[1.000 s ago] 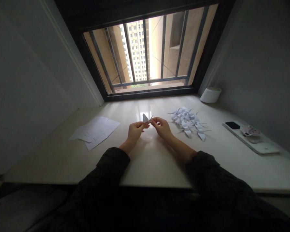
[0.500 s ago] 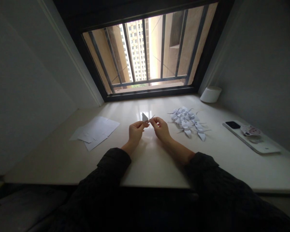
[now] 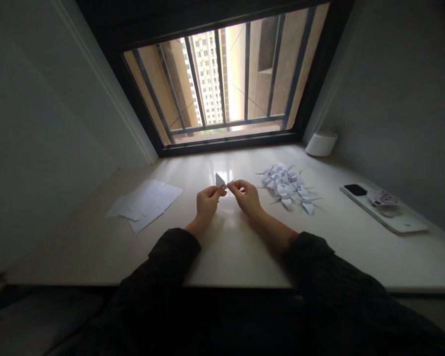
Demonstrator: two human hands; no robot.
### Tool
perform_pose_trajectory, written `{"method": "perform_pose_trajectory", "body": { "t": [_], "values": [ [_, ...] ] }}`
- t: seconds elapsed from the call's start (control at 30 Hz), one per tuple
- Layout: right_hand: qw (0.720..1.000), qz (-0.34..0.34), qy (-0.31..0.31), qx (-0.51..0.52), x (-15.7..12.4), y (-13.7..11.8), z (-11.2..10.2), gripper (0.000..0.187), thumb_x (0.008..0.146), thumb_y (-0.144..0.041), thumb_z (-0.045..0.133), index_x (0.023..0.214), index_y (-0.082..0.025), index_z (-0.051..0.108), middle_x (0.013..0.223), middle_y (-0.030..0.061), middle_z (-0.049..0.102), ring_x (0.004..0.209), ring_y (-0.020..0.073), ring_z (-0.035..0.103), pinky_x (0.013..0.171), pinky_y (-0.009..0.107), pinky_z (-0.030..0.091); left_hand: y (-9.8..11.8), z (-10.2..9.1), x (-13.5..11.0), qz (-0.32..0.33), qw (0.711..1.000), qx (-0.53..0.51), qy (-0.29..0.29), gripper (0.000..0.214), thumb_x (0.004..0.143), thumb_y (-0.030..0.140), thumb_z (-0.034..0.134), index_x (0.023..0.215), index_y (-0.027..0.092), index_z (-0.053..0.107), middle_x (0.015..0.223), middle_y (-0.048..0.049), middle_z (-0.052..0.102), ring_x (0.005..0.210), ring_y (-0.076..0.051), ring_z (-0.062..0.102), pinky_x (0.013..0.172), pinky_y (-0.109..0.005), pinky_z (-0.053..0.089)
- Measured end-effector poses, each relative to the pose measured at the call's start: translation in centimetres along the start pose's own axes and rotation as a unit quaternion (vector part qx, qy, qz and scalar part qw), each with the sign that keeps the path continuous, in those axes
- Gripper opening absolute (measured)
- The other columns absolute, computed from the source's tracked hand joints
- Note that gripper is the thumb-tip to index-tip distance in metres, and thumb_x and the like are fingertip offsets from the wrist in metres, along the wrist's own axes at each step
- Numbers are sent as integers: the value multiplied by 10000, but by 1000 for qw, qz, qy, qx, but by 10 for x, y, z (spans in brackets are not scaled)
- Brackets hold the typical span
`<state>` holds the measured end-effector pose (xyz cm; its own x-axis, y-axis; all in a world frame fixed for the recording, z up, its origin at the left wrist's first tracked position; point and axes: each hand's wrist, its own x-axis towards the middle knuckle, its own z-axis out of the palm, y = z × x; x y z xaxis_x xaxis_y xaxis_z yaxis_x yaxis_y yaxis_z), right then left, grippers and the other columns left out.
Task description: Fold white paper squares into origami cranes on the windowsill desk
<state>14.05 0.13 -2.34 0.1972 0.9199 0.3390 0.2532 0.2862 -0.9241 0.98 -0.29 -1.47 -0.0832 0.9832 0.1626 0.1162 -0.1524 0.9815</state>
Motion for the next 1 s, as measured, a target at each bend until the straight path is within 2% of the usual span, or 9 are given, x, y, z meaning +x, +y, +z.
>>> {"method": "perform_pose_trajectory", "body": {
  "t": [0.17,0.27,0.4,0.53,0.8,0.9,1.0],
  "values": [
    [1000,-16,14,-11,0,2,-1,239,745,-438,614,700,-204,635,756,23,657,741,174,557,695,315,395,-1,-1,1,26,999,39,5,352,707,509,663,687,159,695,722,-66,711,679,-170,630,597,-261,422],
    [1000,-19,-5,5,2,1,-3,243,743,-447,610,715,-207,638,754,18,648,721,166,549,675,304,402,-1,-2,2,29,999,41,1,358,713,517,655,699,161,695,722,-63,710,683,-171,632,597,-260,426],
    [998,-5,-44,33,6,-1,-8,274,733,-475,610,728,-204,652,715,7,635,673,150,540,636,287,403,-1,-6,4,59,996,55,-31,335,705,511,669,733,179,708,736,-50,712,709,-177,637,615,-263,434],
    [998,-8,-51,42,8,-1,-11,280,727,-480,622,724,-204,662,704,8,643,673,153,553,630,288,409,0,-9,6,92,991,72,-59,332,708,505,669,774,185,723,756,-49,713,725,-183,638,632,-269,435],
    [995,-21,-63,72,16,4,-16,255,746,-455,619,804,-213,677,741,12,646,705,157,570,651,291,442,2,-12,8,5,998,28,-64,362,679,518,684,778,173,730,759,-76,717,711,-181,631,582,-257,413],
    [993,-67,-70,66,20,2,-22,257,756,-402,627,939,-229,678,750,-1,622,700,144,565,650,281,441,4,-12,7,2,997,29,-74,356,675,508,688,784,172,734,742,-77,715,683,-172,621,576,-259,406],
    [988,-114,-92,45,23,1,-27,256,769,-370,623,981,-237,683,779,2,628,707,140,569,671,288,446,5,-11,6,8,996,38,-83,337,667,491,699,767,172,735,720,-71,712,664,-169,617,580,-263,401]
  ]
}}
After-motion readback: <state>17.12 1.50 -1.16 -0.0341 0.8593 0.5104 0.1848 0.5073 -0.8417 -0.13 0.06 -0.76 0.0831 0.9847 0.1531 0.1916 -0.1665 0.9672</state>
